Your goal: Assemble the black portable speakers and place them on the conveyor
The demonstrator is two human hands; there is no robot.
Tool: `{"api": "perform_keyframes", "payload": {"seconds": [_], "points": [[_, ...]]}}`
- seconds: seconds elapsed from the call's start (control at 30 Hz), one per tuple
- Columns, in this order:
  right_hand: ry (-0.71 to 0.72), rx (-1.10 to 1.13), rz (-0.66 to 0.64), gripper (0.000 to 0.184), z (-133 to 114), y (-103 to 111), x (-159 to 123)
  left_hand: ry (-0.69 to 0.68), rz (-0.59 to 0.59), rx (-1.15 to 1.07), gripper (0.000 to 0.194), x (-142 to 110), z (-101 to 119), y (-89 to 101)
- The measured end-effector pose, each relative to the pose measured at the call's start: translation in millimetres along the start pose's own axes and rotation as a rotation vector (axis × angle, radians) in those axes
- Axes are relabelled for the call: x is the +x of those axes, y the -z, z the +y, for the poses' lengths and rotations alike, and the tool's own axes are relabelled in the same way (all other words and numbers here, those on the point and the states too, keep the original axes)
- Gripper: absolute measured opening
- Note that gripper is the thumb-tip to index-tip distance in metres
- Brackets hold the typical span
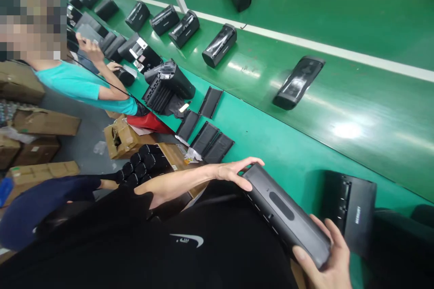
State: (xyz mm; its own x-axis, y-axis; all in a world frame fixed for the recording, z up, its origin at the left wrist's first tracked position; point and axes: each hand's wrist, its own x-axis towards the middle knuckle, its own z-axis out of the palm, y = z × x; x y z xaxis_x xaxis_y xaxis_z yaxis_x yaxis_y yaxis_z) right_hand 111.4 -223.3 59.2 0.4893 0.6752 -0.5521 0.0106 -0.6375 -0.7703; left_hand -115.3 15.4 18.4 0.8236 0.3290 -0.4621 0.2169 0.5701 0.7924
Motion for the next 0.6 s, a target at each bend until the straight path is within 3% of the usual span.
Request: {"api": "perform_keyframes", "payload": {"seconds": [0.13,0.3,0.47,0.6], "points": [[-0.017,0.037,0.074,0.087,-9.7,-10.8,-6.4,-0.028,0.037,0.029,0.085,-3.6,2.7,-2.5],[-0.052,0.170,0.090,0.081,3.6,-15.2,4.3,-0.008,0.156,0.032,0.083,-8.4,-3.0,-12.1],[-0.078,0.190,0.032,0.087,13.7,-10.1,14.7,0.020,0.187,0.023,0.082,-10.6,-6.2,-11.7],[-0.051,0.172,-0.041,0.100,14.2,-3.1,21.5,0.139,0.174,-0.021,0.076,0.1,-8.4,0.5]]}}
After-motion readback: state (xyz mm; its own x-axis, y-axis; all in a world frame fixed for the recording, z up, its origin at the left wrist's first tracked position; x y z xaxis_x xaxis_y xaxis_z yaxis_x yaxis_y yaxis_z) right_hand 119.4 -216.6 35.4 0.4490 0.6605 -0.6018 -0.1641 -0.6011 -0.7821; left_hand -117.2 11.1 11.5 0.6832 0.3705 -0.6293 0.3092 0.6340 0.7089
